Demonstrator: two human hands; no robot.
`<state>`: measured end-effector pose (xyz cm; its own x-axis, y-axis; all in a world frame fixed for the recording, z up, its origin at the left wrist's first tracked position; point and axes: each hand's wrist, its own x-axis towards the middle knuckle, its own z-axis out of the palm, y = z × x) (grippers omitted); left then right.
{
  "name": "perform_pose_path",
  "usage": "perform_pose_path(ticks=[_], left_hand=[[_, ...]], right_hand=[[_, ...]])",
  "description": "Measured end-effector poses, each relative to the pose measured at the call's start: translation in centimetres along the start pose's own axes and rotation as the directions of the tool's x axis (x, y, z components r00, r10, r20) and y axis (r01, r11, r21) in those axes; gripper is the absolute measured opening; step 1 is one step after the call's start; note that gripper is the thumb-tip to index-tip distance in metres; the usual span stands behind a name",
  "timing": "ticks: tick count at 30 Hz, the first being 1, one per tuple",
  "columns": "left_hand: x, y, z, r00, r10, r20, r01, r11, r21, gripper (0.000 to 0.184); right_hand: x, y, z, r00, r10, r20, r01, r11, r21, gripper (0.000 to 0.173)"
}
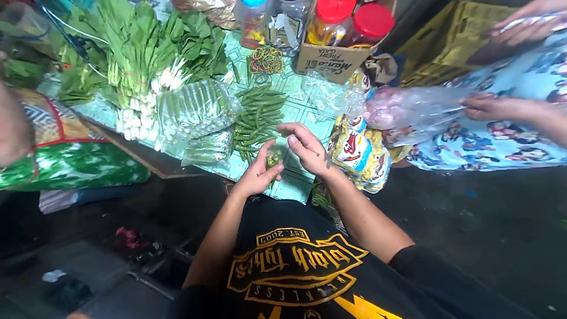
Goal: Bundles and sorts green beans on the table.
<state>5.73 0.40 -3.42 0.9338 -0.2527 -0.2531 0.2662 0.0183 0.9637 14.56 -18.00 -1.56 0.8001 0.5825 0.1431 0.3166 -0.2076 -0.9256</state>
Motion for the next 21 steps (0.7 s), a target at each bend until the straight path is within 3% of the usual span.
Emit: perform_pose_path(ticks=[3,4,6,8,10,12,15,21], left_hand=[[-1.0,0.4,0.2,1.0,0.029,0.002,-0.029,0.998,0.06,0.076],[-1.3,0.2,0.1,1.0,0.022,0.003,-0.022,0.999,0.031,0.072],[-1.3,-0.3,-0.3,1.0,0.004,0.014,-0.003,1.0,-0.022,0.074],[-1.3,-0.6,-0.4,1.0,-0.022,0.011,0.022,1.0,0.013,0.088],[-1.4,0.0,-0.3,0.999,-0.019,-0.033,0.024,0.987,0.162,0.096],[-1.3,0.8,-0.4,0.996,-0.022,-0.084,0.048,0.946,0.322,0.101],[-0.9,0.3,-0.6,0.992,-0.058,-0.113,0.097,0.918,0.385,0.107],[-0.1,2.6,0.3,0.987,-0.13,-0.098,0.163,0.822,0.546,0.118]], right_hand=[[-1.3,-1.5,2.2,0.954,-0.099,0.282,0.158,0.968,-0.197,0.086],[-2.0,-1.3,2.7,0.931,-0.108,0.348,0.18,0.967,-0.182,0.094],[-2.2,-1.1,2.0,0.92,-0.057,0.389,0.071,0.997,-0.02,0.096],[-1.8,-1.2,1.0,0.944,-0.011,0.329,0.0,0.999,0.033,0.09],[-1.8,-1.3,1.0,0.96,-0.02,0.28,0.058,0.99,-0.128,0.077],[-2.7,-0.9,2.5,0.945,-0.08,0.316,0.16,0.958,-0.237,0.076],[-3.9,0.5,3.0,0.936,-0.071,0.346,0.154,0.964,-0.218,0.066],[-2.0,1.9,3.3,0.963,-0.189,0.19,0.222,0.96,-0.169,0.043]])
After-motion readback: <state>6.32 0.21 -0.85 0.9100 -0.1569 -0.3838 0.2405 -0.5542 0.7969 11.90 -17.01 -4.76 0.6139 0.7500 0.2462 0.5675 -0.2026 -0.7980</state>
